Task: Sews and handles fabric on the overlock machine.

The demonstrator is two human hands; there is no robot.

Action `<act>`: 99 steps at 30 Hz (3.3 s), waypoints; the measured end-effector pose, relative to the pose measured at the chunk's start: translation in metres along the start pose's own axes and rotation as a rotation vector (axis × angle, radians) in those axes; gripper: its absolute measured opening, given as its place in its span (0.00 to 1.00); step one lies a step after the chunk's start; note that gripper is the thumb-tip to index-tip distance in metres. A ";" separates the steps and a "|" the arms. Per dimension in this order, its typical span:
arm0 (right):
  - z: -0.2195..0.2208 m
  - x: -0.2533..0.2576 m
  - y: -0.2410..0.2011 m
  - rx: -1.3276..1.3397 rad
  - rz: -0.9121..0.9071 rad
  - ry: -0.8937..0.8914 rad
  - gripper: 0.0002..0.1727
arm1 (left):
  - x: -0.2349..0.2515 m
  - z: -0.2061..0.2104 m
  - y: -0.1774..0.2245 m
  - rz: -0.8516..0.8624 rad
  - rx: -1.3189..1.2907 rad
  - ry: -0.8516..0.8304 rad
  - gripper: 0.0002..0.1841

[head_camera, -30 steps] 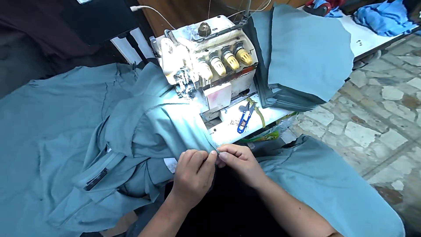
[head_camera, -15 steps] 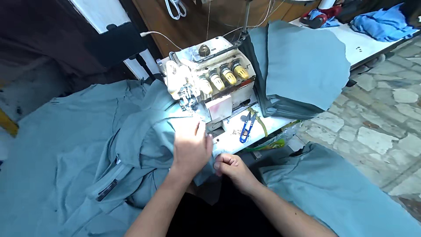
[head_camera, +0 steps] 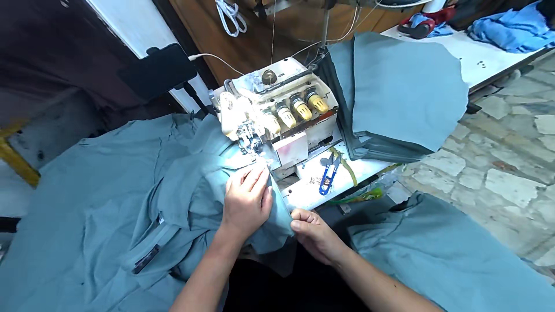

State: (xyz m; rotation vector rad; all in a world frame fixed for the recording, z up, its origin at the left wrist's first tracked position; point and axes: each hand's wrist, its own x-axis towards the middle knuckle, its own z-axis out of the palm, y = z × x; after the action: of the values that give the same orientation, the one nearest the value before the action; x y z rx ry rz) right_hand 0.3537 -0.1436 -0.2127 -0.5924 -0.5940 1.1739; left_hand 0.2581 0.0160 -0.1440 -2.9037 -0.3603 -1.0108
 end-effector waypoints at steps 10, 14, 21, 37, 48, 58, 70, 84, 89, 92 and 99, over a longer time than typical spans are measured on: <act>0.001 0.000 0.006 0.101 0.031 0.055 0.09 | 0.000 0.005 -0.008 0.055 -0.004 0.028 0.20; 0.003 0.001 0.006 0.118 0.042 0.061 0.11 | 0.002 0.005 -0.013 0.085 -0.020 0.023 0.20; 0.005 0.013 0.006 0.110 0.027 0.110 0.12 | 0.011 0.001 -0.026 0.116 -0.008 -0.031 0.20; 0.025 0.027 -0.013 -0.235 -0.153 0.168 0.13 | -0.037 0.029 0.016 0.026 -0.147 0.357 0.05; 0.019 0.038 -0.015 -0.523 -0.188 0.200 0.13 | -0.036 0.003 0.000 0.119 -0.187 0.200 0.10; 0.031 0.084 -0.040 -0.882 -0.146 0.287 0.12 | 0.001 -0.012 -0.040 0.182 -0.210 0.009 0.14; 0.042 0.118 -0.058 -1.165 -0.035 0.349 0.13 | 0.045 -0.015 -0.105 0.348 -0.118 -0.101 0.12; 0.042 0.113 -0.054 -1.181 -0.011 0.376 0.13 | 0.050 -0.018 -0.104 0.113 -0.049 -0.202 0.11; 0.039 0.114 -0.051 -1.115 -0.028 0.380 0.12 | 0.057 -0.021 -0.095 -0.155 0.034 -0.290 0.10; 0.041 0.114 -0.052 -1.100 -0.025 0.390 0.12 | 0.056 -0.029 -0.078 -0.324 0.081 -0.313 0.08; 0.044 0.106 -0.056 -1.235 -0.091 0.381 0.14 | 0.037 -0.081 -0.028 -0.696 0.083 -0.626 0.15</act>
State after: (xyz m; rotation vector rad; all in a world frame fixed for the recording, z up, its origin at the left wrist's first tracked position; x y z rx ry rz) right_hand 0.3895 -0.0534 -0.1302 -1.7593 -0.9713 0.4618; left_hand 0.2307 0.0408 -0.0585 -2.9769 -1.4574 -0.0383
